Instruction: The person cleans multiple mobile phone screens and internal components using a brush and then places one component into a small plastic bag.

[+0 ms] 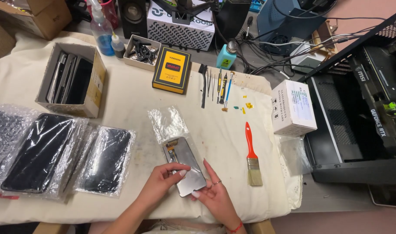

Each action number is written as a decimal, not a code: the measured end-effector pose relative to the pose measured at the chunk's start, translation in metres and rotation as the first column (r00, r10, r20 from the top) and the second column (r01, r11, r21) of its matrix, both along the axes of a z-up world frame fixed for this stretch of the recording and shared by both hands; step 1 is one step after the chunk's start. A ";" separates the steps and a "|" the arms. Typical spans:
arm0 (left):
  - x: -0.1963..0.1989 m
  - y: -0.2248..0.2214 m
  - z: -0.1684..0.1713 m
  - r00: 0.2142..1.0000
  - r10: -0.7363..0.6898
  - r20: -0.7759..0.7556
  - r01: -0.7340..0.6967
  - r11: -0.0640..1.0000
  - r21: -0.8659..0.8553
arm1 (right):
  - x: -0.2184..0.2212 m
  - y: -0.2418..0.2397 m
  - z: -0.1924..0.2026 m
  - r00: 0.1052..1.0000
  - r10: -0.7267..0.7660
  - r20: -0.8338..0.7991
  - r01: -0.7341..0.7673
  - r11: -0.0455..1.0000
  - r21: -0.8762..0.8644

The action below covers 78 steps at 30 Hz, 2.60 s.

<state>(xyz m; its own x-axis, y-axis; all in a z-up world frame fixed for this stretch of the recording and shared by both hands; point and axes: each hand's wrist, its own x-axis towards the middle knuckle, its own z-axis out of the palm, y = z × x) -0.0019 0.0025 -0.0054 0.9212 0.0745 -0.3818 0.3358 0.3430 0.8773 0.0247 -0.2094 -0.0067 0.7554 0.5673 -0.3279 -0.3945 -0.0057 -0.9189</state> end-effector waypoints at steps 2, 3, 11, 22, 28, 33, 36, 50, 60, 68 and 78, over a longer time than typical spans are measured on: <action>-0.002 0.000 0.012 0.997 -0.041 -0.070 0.043 0.998 0.038 | 0.003 0.005 0.005 0.990 -0.075 0.116 0.079 0.996 -0.028; -0.004 0.000 0.015 0.997 -0.040 -0.070 0.043 0.998 0.038 | 0.004 0.007 0.006 0.990 -0.075 0.116 0.079 0.997 -0.027; -0.012 -0.003 0.008 0.970 -0.241 0.038 0.239 0.970 0.052 | 0.010 0.021 0.011 0.971 -0.176 0.163 0.190 0.978 -0.080; -0.017 0.020 0.048 0.985 -0.137 0.101 0.118 0.977 0.180 | 0.016 0.030 0.024 0.740 -0.046 0.671 0.219 0.960 -0.176; 0.001 0.046 0.082 0.968 -0.121 0.221 0.034 0.931 0.364 | 0.052 0.048 0.073 0.418 0.036 0.908 0.213 0.967 -0.137; 0.023 0.055 0.110 0.897 -0.029 0.441 -0.202 0.861 0.466 | 0.085 0.071 0.106 0.371 -0.062 0.927 0.336 0.939 -0.071; 0.038 0.062 0.129 0.794 -0.021 0.607 -0.357 0.792 0.495 | 0.095 0.077 0.132 0.281 -0.088 0.956 0.335 0.942 -0.012; 0.087 0.068 0.083 0.892 0.021 0.452 -0.204 0.910 0.361 | 0.137 0.087 0.131 0.726 -0.245 0.643 0.218 0.968 0.123; 0.036 0.071 0.006 0.834 -0.169 0.525 -0.275 0.698 0.662 | 0.113 0.031 0.026 0.843 -0.005 0.538 0.093 0.986 -0.136; -0.019 0.051 -0.041 0.994 -0.104 0.033 0.041 0.635 0.772 | 0.072 0.045 -0.006 0.995 0.025 0.100 -0.009 0.989 -0.151; -0.016 0.041 -0.051 0.998 -0.023 -0.061 0.065 0.292 0.954 | 0.083 0.074 -0.033 0.771 0.130 0.624 0.339 0.746 -0.574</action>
<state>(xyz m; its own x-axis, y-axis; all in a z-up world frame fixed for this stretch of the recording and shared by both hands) -0.0182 0.0431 -0.0562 0.9256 0.3660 -0.0970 0.3542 -0.7465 0.5633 0.1080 -0.1352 -0.0397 0.9514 0.3067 -0.0285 0.1896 -0.6561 -0.7305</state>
